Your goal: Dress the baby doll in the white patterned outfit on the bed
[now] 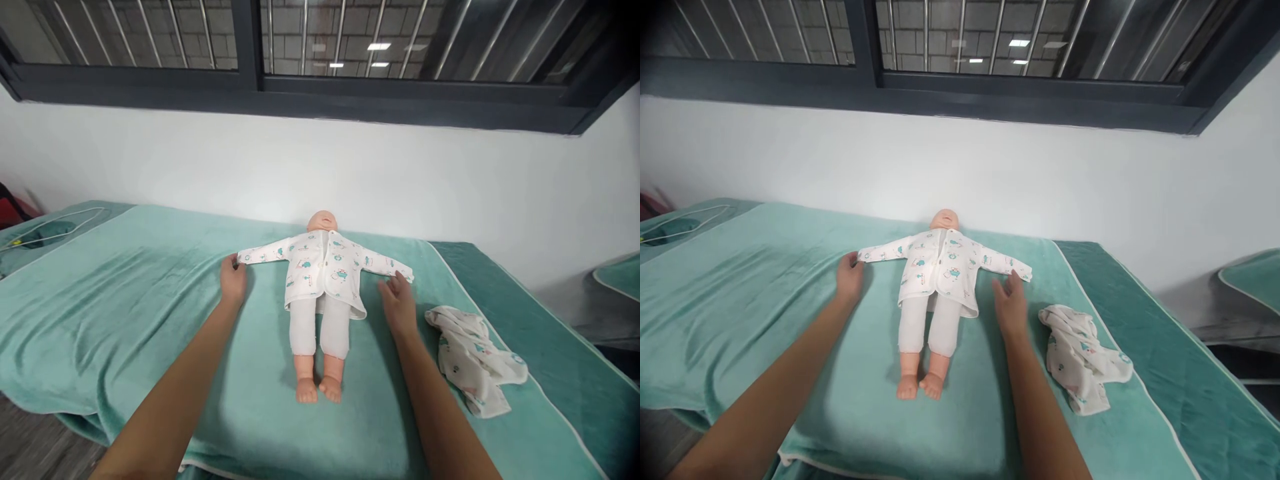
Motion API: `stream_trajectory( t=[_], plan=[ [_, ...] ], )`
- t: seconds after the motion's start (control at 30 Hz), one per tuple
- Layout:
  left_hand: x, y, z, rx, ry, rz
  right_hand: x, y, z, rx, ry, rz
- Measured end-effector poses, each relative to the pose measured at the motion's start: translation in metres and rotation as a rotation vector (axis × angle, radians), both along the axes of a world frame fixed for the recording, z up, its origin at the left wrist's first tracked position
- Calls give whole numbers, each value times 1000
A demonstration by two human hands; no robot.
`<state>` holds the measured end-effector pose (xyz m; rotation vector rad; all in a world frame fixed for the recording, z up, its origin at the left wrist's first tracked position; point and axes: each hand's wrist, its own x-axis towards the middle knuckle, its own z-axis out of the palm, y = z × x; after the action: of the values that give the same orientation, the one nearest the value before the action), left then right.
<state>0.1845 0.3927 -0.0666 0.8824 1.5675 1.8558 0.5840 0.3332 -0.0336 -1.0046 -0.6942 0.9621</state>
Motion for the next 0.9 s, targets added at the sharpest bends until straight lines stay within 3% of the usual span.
stream_trajectory(
  t=[0.07,0.13,0.2,0.27,0.37,0.53,0.67,0.9],
  plan=[
    [0,1,-1,-9,67,9,-22,-25,4,36,-428,17],
    [0,2,-3,-15,110,20,-40,-48,10,174,-741,161],
    [0,3,-4,-21,136,29,-52,-65,14,320,-978,255],
    [-1,4,-5,-29,154,34,-56,-73,16,394,-1121,189],
    [0,4,-6,-39,166,39,-54,-73,17,397,-1186,21],
    [-1,4,-6,-54,186,45,-51,-71,16,380,-1165,47],
    [-1,1,-5,-72,230,37,-48,-76,15,341,-1123,-13],
    [-2,-26,3,-49,329,-32,-17,-110,21,190,-1105,-276]
  ],
)
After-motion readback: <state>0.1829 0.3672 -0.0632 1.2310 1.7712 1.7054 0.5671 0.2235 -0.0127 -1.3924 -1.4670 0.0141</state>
